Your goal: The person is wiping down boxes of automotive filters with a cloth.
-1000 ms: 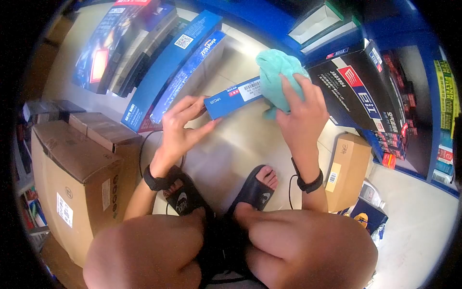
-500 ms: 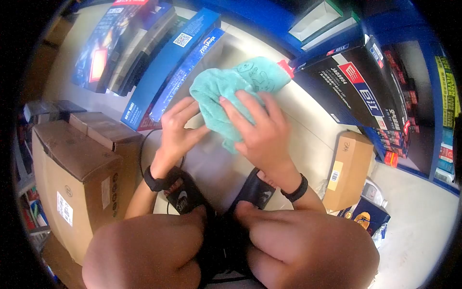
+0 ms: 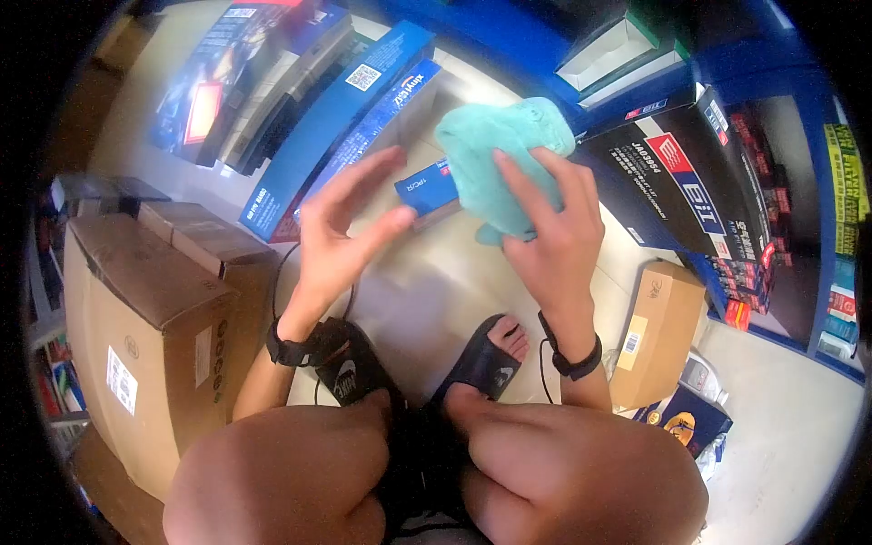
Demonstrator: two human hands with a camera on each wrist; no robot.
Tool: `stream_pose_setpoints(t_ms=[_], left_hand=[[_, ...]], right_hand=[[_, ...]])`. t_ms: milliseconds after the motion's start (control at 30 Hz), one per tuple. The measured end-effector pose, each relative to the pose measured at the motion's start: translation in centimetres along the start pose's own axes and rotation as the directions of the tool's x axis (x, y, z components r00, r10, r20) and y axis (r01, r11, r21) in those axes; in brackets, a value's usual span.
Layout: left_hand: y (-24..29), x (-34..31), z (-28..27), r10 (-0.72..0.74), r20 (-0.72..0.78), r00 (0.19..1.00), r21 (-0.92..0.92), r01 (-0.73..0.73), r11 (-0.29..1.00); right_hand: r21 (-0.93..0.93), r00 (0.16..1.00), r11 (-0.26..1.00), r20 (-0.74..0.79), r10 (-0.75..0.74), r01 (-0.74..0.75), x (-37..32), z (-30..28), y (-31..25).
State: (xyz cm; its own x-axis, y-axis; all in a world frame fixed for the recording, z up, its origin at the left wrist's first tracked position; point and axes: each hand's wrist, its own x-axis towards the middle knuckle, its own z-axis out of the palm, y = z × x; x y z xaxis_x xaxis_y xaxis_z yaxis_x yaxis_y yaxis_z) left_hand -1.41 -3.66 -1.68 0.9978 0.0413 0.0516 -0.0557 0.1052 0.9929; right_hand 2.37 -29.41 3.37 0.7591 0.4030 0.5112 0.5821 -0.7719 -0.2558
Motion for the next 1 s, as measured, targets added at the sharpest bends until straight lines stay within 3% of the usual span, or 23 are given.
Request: stream_pose_setpoints(t_ms=[67, 167, 267, 433, 567, 833, 933, 1000], left_hand=[[2.1, 0.5, 0.6, 0.313, 0.092, 0.945, 0.386, -0.324, 0.864], [3.6, 0.7, 1.8, 0.384, 0.199, 0.902, 0.451, -0.432, 0.781], [3.6, 0.7, 2.5, 0.448, 0.215, 0.868, 0.457, -0.494, 0.739], [3.5, 1.0, 2.9, 0.514, 0.172, 0.84, 0.425, -0.534, 0.731], [3.7, 1.3, 3.0, 0.59, 0.16, 0.791, 0.459, -0.589, 0.665], [3.4, 0.8, 2.4, 0.615, 0.159, 0.772, 0.535, -0.591, 0.604], [3.0, 0.7, 1.6, 0.642, 0.119, 0.757, 0.563, -0.584, 0.585], [3.0, 0.8, 1.2, 0.558, -0.028, 0.829, 0.659, -0.405, 0.634]], right_hand=[[0.021, 0.999, 0.999, -0.001, -0.039, 0.039, 0.1, -0.4, -1.0], [0.085, 0.996, 0.993, -0.01, -0.085, 0.086, 0.3, -0.5, -2.6], [0.179, 0.994, 0.978, -0.027, -0.104, 0.107, 0.8, -0.5, -3.0], [0.269, 0.988, 0.953, -0.097, -0.117, 0.139, 1.0, -0.1, -2.9], [0.216, 0.988, 0.967, -0.098, -0.117, 0.136, 0.8, -0.2, -2.6], [0.09, 0.991, 0.993, -0.11, -0.071, 0.081, -0.3, -0.5, 0.1], [-0.011, 0.95, 0.99, -0.281, 0.134, -0.143, -0.8, -1.6, 3.2], [0.037, 0.928, 0.982, -0.323, 0.186, -0.184, -0.7, -1.8, 4.8]])
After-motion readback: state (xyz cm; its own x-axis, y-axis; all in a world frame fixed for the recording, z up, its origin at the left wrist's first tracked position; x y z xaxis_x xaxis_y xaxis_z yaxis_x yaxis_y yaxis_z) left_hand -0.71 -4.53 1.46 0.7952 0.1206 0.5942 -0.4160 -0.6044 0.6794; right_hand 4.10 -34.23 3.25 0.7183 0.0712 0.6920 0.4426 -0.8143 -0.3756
